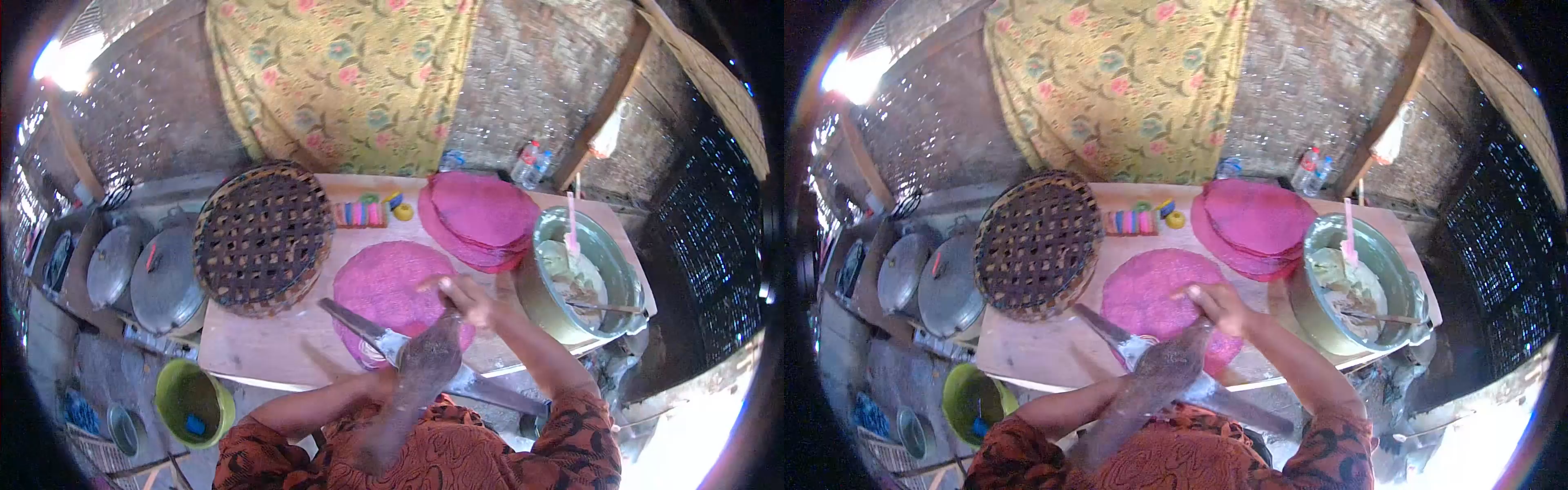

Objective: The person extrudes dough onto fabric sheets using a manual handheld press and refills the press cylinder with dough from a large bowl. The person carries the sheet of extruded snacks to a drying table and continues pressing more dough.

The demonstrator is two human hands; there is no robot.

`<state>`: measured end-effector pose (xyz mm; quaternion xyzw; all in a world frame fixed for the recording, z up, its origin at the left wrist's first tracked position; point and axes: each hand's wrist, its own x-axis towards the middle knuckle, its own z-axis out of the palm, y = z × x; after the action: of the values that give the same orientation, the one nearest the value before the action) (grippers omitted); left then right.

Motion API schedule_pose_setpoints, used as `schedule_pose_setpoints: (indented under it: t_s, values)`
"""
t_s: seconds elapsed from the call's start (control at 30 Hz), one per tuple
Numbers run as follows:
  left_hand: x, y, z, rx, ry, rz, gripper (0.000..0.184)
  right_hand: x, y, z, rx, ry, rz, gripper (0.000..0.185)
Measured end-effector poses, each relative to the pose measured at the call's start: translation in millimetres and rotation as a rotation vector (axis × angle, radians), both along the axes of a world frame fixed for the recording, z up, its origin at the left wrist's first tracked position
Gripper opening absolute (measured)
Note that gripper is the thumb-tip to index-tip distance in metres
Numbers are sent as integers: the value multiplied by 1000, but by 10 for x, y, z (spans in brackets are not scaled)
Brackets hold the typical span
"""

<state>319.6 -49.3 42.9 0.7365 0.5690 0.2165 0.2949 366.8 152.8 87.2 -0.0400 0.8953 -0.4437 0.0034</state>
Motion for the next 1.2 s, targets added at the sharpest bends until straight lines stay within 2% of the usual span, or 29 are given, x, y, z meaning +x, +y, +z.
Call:
schedule_pose_setpoints:
  t_s: [0.03,0.07,0.13,0.2,0.23,0.27,0.37,0.43,0.5,0.53,0.6,0.63,0.67,0.7,0.73,0.77,0.83,0.87,0.9,0.93,0.97,1.0,1.03,1.07,1.1,1.17,1.2]
  values:
    - [0,22,39,-48,-4,-52,42,-15,-57,38,-51,81,18,54]
    - [-42,68,108,-95,-17,-100,42,-4,-109,121,-16,336,82,51]
    - [-96,201,348,-129,-21,-142,42,146,-395,824,193,764,364,57]
    - [-135,406,613,-127,-1,-132,43,338,-662,1242,261,799,789,61]
    - [-135,503,738,-117,17,-106,43,445,-720,1453,268,807,778,61]
    - [-132,587,855,-108,43,-68,43,532,-736,1666,95,279,642,60]
    - [-49,728,1057,-101,161,107,43,700,-313,1464,355,639,523,50]
    - [14,786,1082,-103,236,276,44,826,-77,1622,50,382,-193,42]
    - [-48,853,973,-91,150,411,44,1025,397,1723,5,393,-441,33]
    - [-164,885,765,-64,-46,471,43,1192,697,1783,-51,608,-518,30]
    - [-306,1026,277,58,-640,586,43,1524,1299,1899,-89,1053,-665,30]
    - [-297,1174,136,201,-891,632,42,1695,1504,1992,-444,1095,-775,35]
    - [-120,1368,275,464,-993,675,40,1833,1760,1973,-584,1224,-771,33]
    - [57,1561,414,734,-1051,693,38,1848,1884,1894,-579,1216,-801,33]
    - [299,1763,747,749,-1350,370,42,1775,1951,1817,-830,1334,-835,34]
    - [394,1976,742,927,-1482,246,47,1691,1997,1719,-1086,1447,-853,35]
    - [756,2178,1386,1237,-1312,375,38,1597,1985,1410,-1193,1066,-782,42]
    - [697,2207,1545,1389,-1143,217,31,1585,1971,1270,-1229,873,-751,46]
    - [444,2126,1456,1465,-1154,196,26,1633,1980,1151,-1265,680,-745,49]
    - [454,1984,1619,1531,-1083,258,22,1764,2295,805,-672,443,-701,48]
    - [433,1834,1711,1546,-1133,243,21,2009,2524,592,-102,144,-709,46]
    - [442,1678,1786,1544,-1054,413,18,2254,2753,378,489,-94,-611,44]
    - [373,1529,1815,1453,-966,339,17,2489,2853,280,1062,-388,-564,41]
    - [376,1433,1825,1457,-897,493,16,2679,3009,90,1186,-582,-542,36]
    - [303,1318,1816,1373,-790,446,22,2823,3160,-129,1303,-780,-511,31]
    - [262,1148,1710,1379,-499,875,29,3028,3329,-405,1069,-680,-532,26]
    - [146,987,1567,1367,-509,1141,34,3078,3351,-387,1061,-681,-525,26]
